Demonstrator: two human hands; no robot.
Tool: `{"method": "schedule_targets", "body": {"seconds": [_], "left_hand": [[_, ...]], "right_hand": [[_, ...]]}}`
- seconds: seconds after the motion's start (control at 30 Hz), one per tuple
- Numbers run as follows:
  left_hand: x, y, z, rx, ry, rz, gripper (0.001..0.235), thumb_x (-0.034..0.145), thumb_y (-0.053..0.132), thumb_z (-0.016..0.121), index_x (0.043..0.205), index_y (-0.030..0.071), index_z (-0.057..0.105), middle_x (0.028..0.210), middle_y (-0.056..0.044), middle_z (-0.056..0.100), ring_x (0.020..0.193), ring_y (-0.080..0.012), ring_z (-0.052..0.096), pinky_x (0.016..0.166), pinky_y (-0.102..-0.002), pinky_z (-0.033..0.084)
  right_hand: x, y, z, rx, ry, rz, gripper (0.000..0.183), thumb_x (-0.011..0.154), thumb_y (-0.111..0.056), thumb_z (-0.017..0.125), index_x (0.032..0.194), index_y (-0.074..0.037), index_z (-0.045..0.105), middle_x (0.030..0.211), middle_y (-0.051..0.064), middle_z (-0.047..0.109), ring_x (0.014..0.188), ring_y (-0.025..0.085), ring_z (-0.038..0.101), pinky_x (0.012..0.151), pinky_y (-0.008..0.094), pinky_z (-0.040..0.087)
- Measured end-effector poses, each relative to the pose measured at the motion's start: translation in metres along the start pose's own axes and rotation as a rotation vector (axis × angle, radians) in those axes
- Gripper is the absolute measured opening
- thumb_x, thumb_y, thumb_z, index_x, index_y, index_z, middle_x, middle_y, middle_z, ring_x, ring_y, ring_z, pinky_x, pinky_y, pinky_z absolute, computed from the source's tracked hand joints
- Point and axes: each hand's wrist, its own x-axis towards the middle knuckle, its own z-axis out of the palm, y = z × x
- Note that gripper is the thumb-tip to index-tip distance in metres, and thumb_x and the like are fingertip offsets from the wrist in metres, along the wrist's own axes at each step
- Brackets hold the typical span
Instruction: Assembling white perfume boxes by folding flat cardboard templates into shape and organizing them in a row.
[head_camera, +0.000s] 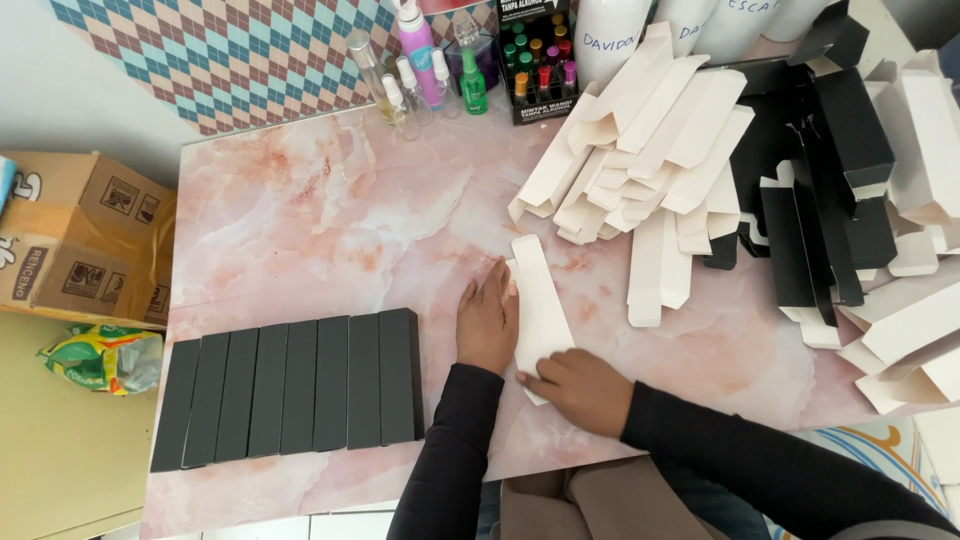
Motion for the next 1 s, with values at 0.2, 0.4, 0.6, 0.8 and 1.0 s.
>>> {"method": "schedule_targets", "body": {"seconds": [0.2,0.4,0.6,0.8,1.0], "left_hand": [[-0.002,0.000,-0.001,-0.073,0.109,0.119,0.051,0.106,0.027,0.046,0.149,-0.001,0.042,0.147,-0.017,0.059,0.135,-0.0251,0.058,0.123,-0.045,0.027],[-0.008,0.012,-0.013,0.087,0.029,0.096,0.057,0.106,0.042,0.052,0.153,0.010,0.046,0.149,-0.017,0.056,0.144,-0.0304,0.047,0.124,-0.048,0.027],[-0.008,0.018,-0.020,0.111,0.011,0.068,0.059,0.107,0.051,0.046,0.154,0.015,0.046,0.152,-0.015,0.046,0.146,-0.0321,0.039,0.122,-0.050,0.026],[-0.019,0.027,-0.043,-0.435,-0.057,0.117,0.064,0.108,0.039,0.031,0.166,0.017,0.017,0.160,-0.023,0.041,0.142,-0.0437,0.046,0.118,-0.056,0.037],[-0.015,0.027,-0.052,-0.640,-0.034,0.020,0.077,0.105,0.019,0.052,0.166,0.011,0.005,0.149,-0.028,0.053,0.132,-0.0419,0.056,0.110,-0.051,0.052]], "right_hand": [[-0.016,-0.013,-0.014,0.160,-0.112,-0.018,0.035,0.099,-0.001,0.053,0.132,-0.003,0.064,0.085,0.008,0.052,0.070,0.029,0.050,0.064,0.041,0.043],[-0.018,0.006,-0.022,0.339,0.171,0.704,0.045,0.101,-0.030,0.061,0.145,-0.022,0.058,0.137,0.008,0.059,0.141,0.031,0.043,0.116,0.051,0.022],[0.004,-0.001,-0.028,0.753,0.321,0.788,0.067,0.095,-0.016,0.071,0.156,-0.015,0.045,0.147,0.013,0.058,0.145,0.032,0.043,0.122,0.052,0.020],[0.041,-0.021,-0.053,0.994,0.351,0.600,0.059,0.100,-0.019,0.065,0.155,-0.008,0.047,0.160,0.015,0.046,0.150,0.035,0.030,0.121,0.055,0.021],[0.048,0.003,-0.029,0.479,0.098,0.435,0.043,0.103,-0.022,0.060,0.143,-0.004,0.059,0.153,0.018,0.053,0.150,0.038,0.033,0.122,0.056,0.018]]}}
